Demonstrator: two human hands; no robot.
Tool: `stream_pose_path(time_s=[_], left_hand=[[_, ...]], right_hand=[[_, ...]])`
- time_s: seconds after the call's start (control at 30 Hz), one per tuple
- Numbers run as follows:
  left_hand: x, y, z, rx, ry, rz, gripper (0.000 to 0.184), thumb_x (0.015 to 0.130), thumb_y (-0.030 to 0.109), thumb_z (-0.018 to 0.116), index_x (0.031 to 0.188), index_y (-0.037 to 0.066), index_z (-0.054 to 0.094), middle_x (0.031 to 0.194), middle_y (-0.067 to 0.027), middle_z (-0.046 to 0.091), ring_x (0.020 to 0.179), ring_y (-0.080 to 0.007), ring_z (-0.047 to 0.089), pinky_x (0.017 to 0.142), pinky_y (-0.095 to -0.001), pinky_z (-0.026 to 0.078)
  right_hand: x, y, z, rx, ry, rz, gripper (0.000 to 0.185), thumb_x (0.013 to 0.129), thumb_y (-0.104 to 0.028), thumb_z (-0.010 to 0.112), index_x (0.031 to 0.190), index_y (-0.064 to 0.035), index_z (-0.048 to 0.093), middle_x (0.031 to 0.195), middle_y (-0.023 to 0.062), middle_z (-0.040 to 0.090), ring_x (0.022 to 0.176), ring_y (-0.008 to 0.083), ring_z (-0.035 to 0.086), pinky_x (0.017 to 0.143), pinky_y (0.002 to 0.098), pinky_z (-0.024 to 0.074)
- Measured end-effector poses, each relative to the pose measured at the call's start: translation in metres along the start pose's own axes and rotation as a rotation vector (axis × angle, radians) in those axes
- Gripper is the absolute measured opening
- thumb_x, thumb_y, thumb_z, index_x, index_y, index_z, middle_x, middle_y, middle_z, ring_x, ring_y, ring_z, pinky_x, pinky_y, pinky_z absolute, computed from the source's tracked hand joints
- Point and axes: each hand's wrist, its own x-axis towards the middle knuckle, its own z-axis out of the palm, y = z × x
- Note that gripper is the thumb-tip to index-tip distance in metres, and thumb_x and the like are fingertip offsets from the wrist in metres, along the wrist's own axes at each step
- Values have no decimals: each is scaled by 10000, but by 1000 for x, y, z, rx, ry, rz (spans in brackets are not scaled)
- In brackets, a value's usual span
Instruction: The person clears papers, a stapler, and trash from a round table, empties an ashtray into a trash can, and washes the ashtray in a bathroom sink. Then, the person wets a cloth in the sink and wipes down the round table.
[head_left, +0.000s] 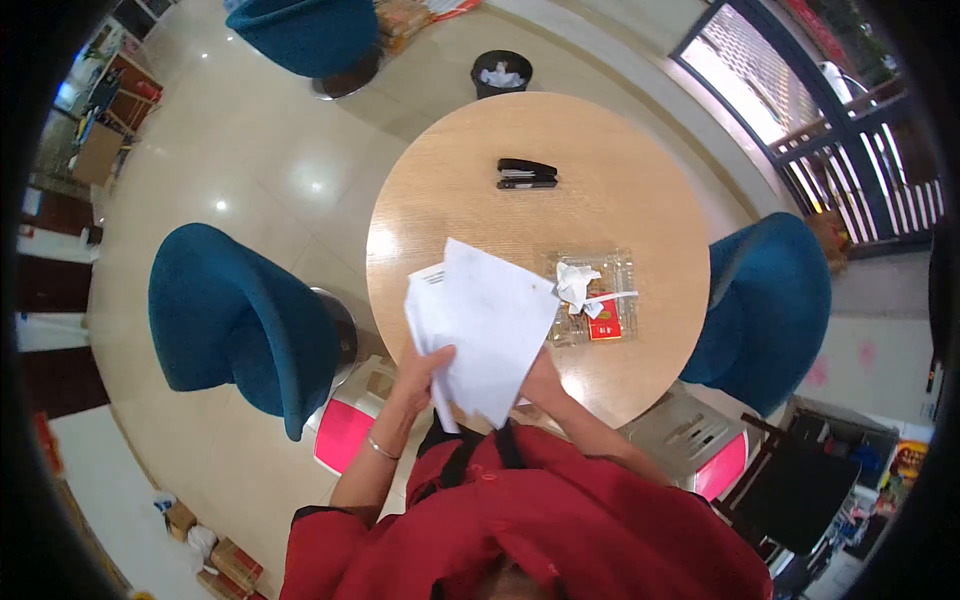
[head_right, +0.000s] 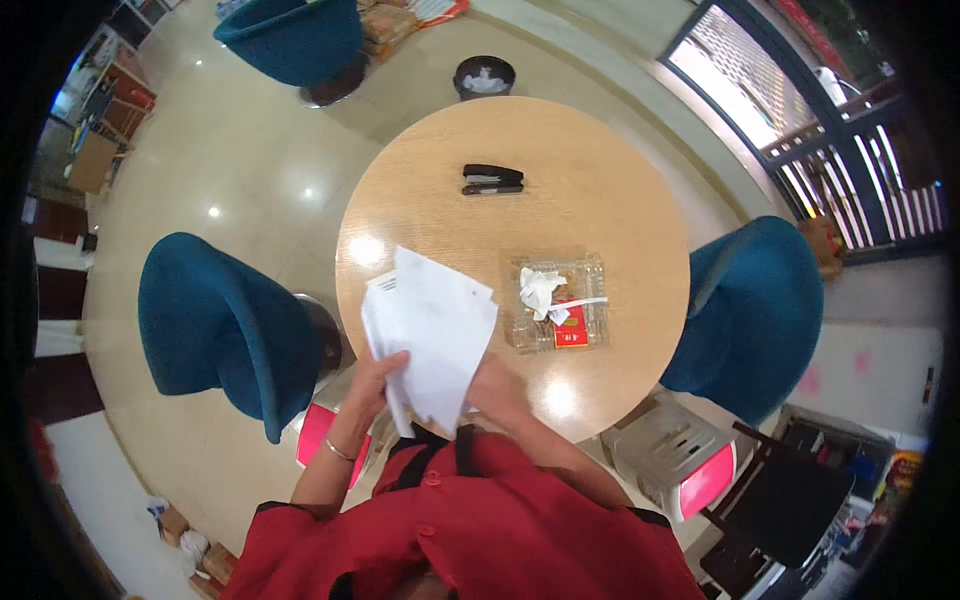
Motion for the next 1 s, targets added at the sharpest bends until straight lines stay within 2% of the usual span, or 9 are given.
stream_pose_path(time_s=[0.1,0.3,0.4,0.47,0.53,0.67,0.8,0.93,1.0], left_hand=[[-8,26,-32,54,1,61,582,696,69,654,1190,-6,354,1055,-112,517,915,-223,535,801,-341,447],[-18,46,-80,-63,-79,-79,564,681,99,658,1166,-20,396,1048,-137,536,945,-258,538,844,-361,429],[-14,49,-88,-34,-27,-5,550,692,92,647,1164,-22,390,1044,-143,536,937,-254,545,838,-364,436],[-11,47,-101,-53,-2,13,541,698,66,626,1172,-24,379,1054,-142,529,938,-259,542,840,-364,436],[-15,50,-106,-56,48,13,556,688,38,612,1182,-23,364,1067,-147,518,940,-263,538,841,-363,436],[-23,40,-121,-70,117,32,573,671,6,592,1192,-17,353,1072,-152,511,942,-271,535,842,-372,439],[-31,34,-118,-83,151,19,587,643,-26,559,1193,-6,354,1052,-151,514,944,-285,530,844,-392,441],[-42,26,-106,-96,200,67,581,610,-39,486,1177,3,365,1028,-138,504,928,-282,524,835,-389,443],[-52,25,-101,-97,291,39,557,608,-21,467,1156,-1,372,993,-124,500,895,-273,518,825,-386,446]], right_hand=[[11,17,42,97,-3,166,471,721,-187,632,1126,-6,474,1085,114,533,1008,178,486,840,313,399],[14,4,73,305,-88,100,427,783,-203,567,1152,-15,459,1071,103,534,1009,169,472,839,307,395],[16,-5,54,321,-51,148,351,842,-213,485,1138,-24,471,982,91,569,910,156,531,753,286,436],[6,-3,14,295,0,401,305,874,-221,429,1106,-34,492,879,70,589,755,130,572,631,243,450],[-3,47,-27,246,188,334,280,866,-224,450,1078,-51,509,811,53,592,633,106,569,542,213,436],[-14,67,-106,-11,503,321,230,816,-110,457,1014,-38,549,791,63,598,651,101,568,534,224,447],[35,61,-136,-224,497,193,222,807,-118,465,985,-21,557,808,104,606,691,178,593,590,274,467],[129,42,-128,-769,336,-176,252,783,-111,459,1004,-32,551,950,185,561,880,338,536,760,361,439],[178,38,-120,-877,283,-242,313,762,-95,460,1066,-43,512,1055,166,521,964,315,504,808,377,413]])
